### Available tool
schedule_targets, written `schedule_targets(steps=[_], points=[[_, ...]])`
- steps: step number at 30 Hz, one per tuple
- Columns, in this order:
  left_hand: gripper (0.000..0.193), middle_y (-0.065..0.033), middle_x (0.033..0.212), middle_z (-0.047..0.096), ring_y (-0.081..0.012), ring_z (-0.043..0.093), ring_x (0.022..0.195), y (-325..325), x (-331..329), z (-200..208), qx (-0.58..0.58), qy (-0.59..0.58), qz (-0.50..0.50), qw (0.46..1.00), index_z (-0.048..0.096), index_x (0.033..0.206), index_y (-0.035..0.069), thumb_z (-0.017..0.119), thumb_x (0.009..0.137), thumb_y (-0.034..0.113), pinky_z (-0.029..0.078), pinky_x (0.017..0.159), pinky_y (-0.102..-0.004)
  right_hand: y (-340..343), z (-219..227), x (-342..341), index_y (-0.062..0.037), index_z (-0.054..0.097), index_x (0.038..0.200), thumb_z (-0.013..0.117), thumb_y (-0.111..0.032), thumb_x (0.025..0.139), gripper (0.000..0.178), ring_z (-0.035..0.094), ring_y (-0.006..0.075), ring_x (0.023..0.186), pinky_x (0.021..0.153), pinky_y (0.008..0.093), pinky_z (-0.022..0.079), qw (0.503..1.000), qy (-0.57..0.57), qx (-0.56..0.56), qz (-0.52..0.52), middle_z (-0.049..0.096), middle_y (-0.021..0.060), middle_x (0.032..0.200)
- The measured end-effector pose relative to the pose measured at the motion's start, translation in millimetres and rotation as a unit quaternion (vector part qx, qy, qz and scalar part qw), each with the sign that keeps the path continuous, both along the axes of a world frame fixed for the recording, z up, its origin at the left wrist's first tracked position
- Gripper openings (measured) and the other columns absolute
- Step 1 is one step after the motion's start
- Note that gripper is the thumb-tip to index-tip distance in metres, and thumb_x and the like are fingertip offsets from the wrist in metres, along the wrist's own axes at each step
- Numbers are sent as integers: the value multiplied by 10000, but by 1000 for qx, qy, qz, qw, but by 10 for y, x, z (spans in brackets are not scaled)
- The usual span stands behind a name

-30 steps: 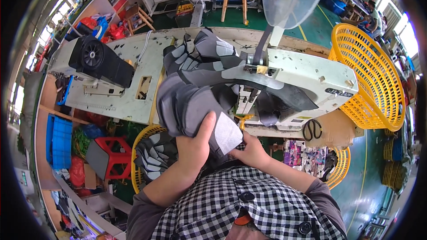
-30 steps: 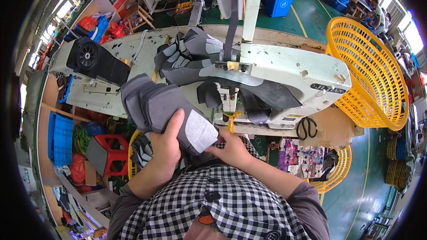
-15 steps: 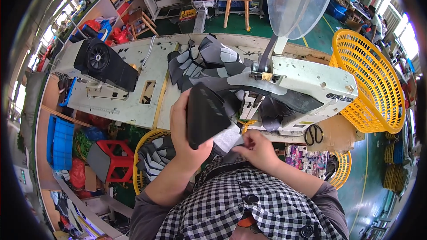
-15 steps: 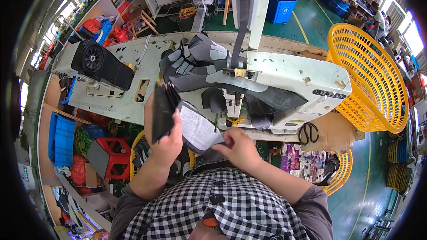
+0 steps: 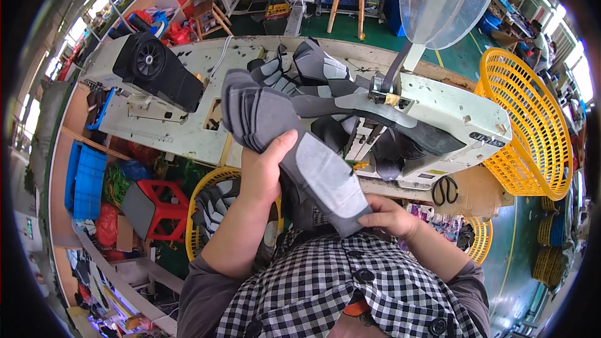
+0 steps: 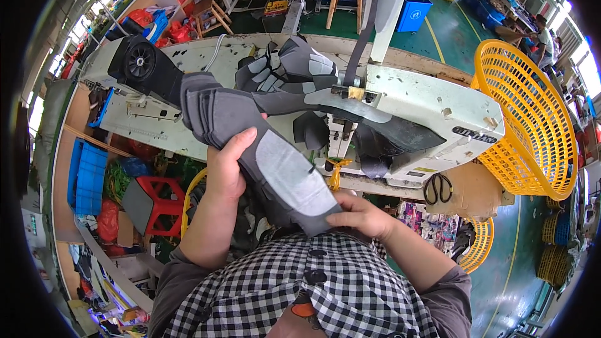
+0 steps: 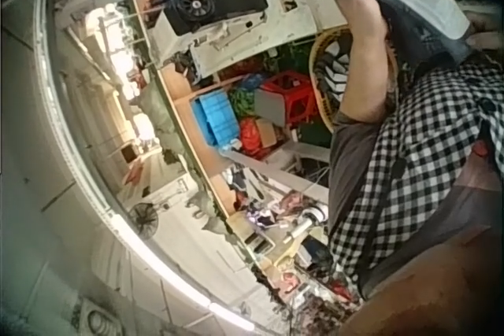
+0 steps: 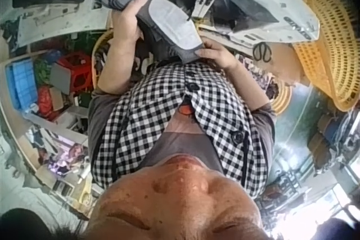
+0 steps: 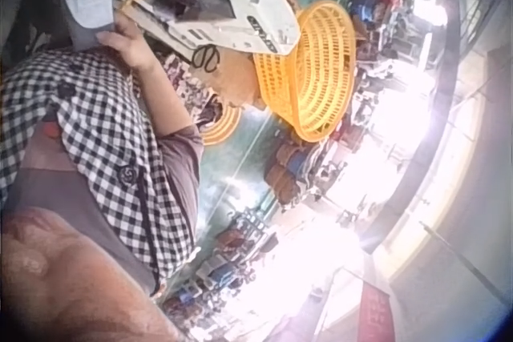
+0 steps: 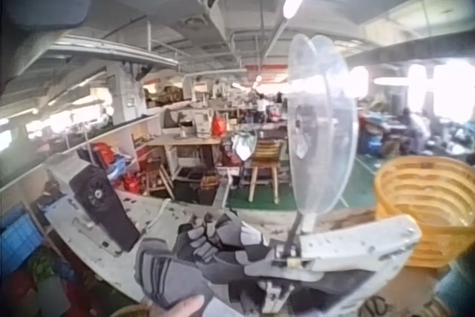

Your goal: The recorder is stitching together multiple components of shoe uppers using an industrial sewing machine.

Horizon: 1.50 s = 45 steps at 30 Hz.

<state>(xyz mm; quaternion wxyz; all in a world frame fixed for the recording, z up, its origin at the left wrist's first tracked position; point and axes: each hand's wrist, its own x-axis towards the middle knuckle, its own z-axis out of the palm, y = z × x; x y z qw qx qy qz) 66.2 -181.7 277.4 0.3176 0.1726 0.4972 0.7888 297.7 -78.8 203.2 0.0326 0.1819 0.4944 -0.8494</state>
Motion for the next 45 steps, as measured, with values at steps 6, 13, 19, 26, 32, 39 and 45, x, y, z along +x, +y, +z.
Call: schedule_targets(steps=[6,13,19,26,32,39,45], points=[[609,-135,1152,464,-252,501,1034,-132,-61,-92,-61,432,-22,900,360,1254,2,620,703,-8,417,878,-343,392,611,235,-19,567,940,645,-66,815,154,550,99,772,682,235,454,874,-40,417,-247,595,16,846],[591,-140,1096,412,-265,472,998,377,82,-28,-70,587,119,798,332,1250,10,610,729,-4,375,892,-351,608,770,71,16,581,981,613,-163,837,232,623,336,798,714,348,477,683,-125,623,-359,629,211,866],[581,-179,1120,427,-332,441,1060,593,3,-403,-133,417,70,897,347,1209,-2,628,703,43,349,937,-413,785,417,10,53,577,1009,600,-162,871,256,540,98,764,704,248,450,855,-97,292,-417,615,52,850],[571,-193,1167,405,-333,434,1090,656,-72,-425,-134,383,65,912,343,1209,-11,625,720,76,342,959,-396,899,415,-62,58,565,1090,584,-153,876,301,550,113,860,806,237,429,876,-33,243,-415,621,66,972],[679,-188,1157,453,-283,480,1073,538,-135,-460,-138,302,37,943,333,1207,-20,741,707,190,387,925,-358,835,329,67,62,513,1150,620,-228,858,425,579,179,935,857,294,442,927,30,139,-347,625,116,1012],[408,-91,1094,557,-164,534,989,-44,429,-249,-64,106,-81,989,495,1164,-24,647,798,73,430,860,-295,-177,-179,-224,23,349,1316,840,-356,611,940,507,289,1156,948,394,432,950,115,261,-129,485,218,1257],[646,-143,1038,452,-271,475,955,-51,343,-29,-55,497,15,866,357,1211,-2,699,671,85,396,837,-352,-198,174,-275,3,361,1321,802,-333,652,870,512,303,1146,965,368,409,813,-5,564,-143,500,222,1229]])
